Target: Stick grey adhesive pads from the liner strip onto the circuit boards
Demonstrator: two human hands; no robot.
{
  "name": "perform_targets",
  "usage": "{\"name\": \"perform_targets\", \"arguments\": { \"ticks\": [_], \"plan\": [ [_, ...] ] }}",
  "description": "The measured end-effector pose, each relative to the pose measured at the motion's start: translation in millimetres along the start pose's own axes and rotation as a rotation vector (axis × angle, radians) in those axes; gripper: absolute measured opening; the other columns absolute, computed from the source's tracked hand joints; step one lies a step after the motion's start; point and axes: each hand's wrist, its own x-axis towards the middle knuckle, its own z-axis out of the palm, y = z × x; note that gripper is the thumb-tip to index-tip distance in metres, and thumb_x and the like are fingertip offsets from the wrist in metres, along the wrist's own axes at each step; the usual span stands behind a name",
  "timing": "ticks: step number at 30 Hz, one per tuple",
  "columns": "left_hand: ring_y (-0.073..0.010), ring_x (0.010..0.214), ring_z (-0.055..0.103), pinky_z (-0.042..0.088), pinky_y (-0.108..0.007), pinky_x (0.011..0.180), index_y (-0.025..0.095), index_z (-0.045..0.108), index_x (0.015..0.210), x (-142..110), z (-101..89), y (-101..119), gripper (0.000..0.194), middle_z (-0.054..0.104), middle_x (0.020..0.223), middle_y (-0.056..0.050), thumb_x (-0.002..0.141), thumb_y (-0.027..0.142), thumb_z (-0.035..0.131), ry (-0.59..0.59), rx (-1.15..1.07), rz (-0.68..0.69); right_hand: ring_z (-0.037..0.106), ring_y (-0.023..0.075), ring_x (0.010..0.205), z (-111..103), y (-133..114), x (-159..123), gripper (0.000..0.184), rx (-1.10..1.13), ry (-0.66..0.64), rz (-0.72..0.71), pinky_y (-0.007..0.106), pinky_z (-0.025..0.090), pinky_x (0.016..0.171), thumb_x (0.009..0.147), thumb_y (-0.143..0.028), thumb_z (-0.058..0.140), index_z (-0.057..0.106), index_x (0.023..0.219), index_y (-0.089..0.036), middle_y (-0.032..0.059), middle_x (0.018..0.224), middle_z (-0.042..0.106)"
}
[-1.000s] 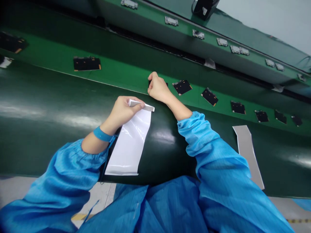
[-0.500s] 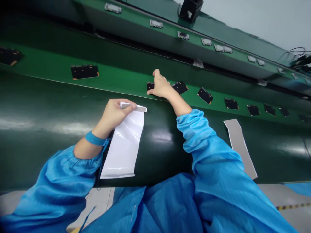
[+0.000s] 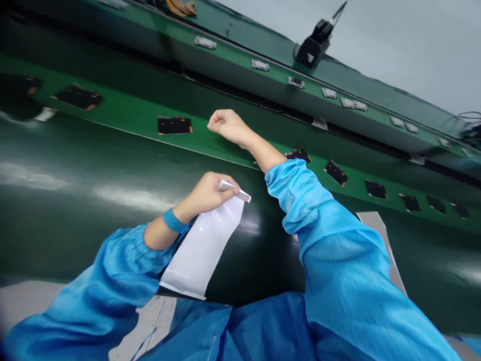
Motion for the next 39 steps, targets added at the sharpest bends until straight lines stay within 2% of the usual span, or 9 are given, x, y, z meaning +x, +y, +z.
{"name": "perform_targets", "arguments": {
  "ticks": [2, 4, 6, 9, 13, 25, 39],
  "plan": [
    [-0.0225, 0.076, 0.075, 0.05, -0.029, 0.069, 0.018, 0.083, 0.083, -1.0, -1.3, -0.1, 0.014, 0.081, 0.08, -0.005, 0.081, 0.024, 0.07, -0.057, 0.007, 0.047, 0.05, 0.0143, 0.067, 36.6, -18.5, 23.1, 0.017, -0.036, -0.12, -0.013, 0.031, 0.048, 0.067, 0.087, -0.028, 0.075, 0.062, 0.079, -0.019, 0.0002, 0.069, 0.059],
    [-0.0212, 0.078, 0.076, 0.051, -0.028, 0.071, 0.017, 0.082, 0.083, -1.7, -2.7, -0.6, 0.013, 0.082, 0.082, -0.004, 0.082, 0.021, 0.07, -0.119, 0.002, 0.096, 0.051, 0.014, 0.07, 63.4, -33.9, 42.7, 0.014, -0.099, -0.187, -0.025, 0.031, 0.048, 0.073, 0.088, -0.018, 0.069, 0.062, 0.076, -0.018, 0.0009, 0.071, 0.062],
    [-0.019, 0.077, 0.075, 0.05, -0.026, 0.072, 0.017, 0.082, 0.082, -2.3, -3.4, -1.5, 0.013, 0.082, 0.082, -0.003, 0.081, 0.016, 0.069, -0.198, -0.001, 0.139, 0.054, 0.014, 0.074, 80.0, -45.1, 57.3, 0.014, -0.154, -0.252, -0.042, 0.03, 0.047, 0.078, 0.087, -0.01, 0.064, 0.063, 0.075, -0.016, 0.0025, 0.075, 0.066],
    [-0.0164, 0.074, 0.074, 0.049, -0.024, 0.071, 0.016, 0.082, 0.083, -2.9, -2.6, -2.7, 0.015, 0.081, 0.081, -0.002, 0.08, 0.011, 0.067, -0.296, 0.027, 0.187, 0.059, 0.0142, 0.079, 89.4, -52.8, 68.1, 0.017, -0.205, -0.373, -0.052, 0.028, 0.047, 0.083, 0.082, -0.001, 0.06, 0.064, 0.072, -0.014, 0.0048, 0.081, 0.072],
    [-0.0164, 0.078, 0.076, 0.05, -0.023, 0.074, 0.016, 0.083, 0.085, -3.1, 0.1, -2.3, 0.017, 0.083, 0.084, -0.002, 0.08, 0.01, 0.068, -0.305, 0.068, 0.21, 0.055, 0.0125, 0.074, 87.7, -51.3, 68.7, 0.019, -0.282, -0.434, -0.013, 0.028, 0.046, 0.083, 0.08, 0.002, 0.059, 0.063, 0.071, -0.014, 0.003, 0.078, 0.07],
    [-0.0184, 0.079, 0.076, 0.05, -0.026, 0.074, 0.017, 0.082, 0.084, -3.5, 0.4, 1.6, 0.016, 0.083, 0.084, -0.002, 0.08, 0.011, 0.068, -0.282, 0.123, 0.206, 0.059, 0.0152, 0.08, 77.2, -49.4, 52.3, 0.013, -0.493, -0.383, 0.027, 0.03, 0.046, 0.082, 0.078, -0.002, 0.063, 0.067, 0.075, -0.014, 0.0065, 0.085, 0.073],
    [-0.0181, 0.081, 0.076, 0.051, -0.025, 0.075, 0.018, 0.082, 0.082, -4.4, 0.5, 4.3, 0.017, 0.083, 0.084, -0.001, 0.081, 0.01, 0.067, -0.297, 0.116, 0.189, 0.06, 0.0133, 0.079, 58.9, -42.3, 32.9, 0.014, -0.527, -0.371, 0.061, 0.025, 0.043, 0.077, 0.081, -0.001, 0.061, 0.069, 0.078, -0.012, 0.0072, 0.09, 0.076]
  ]
}}
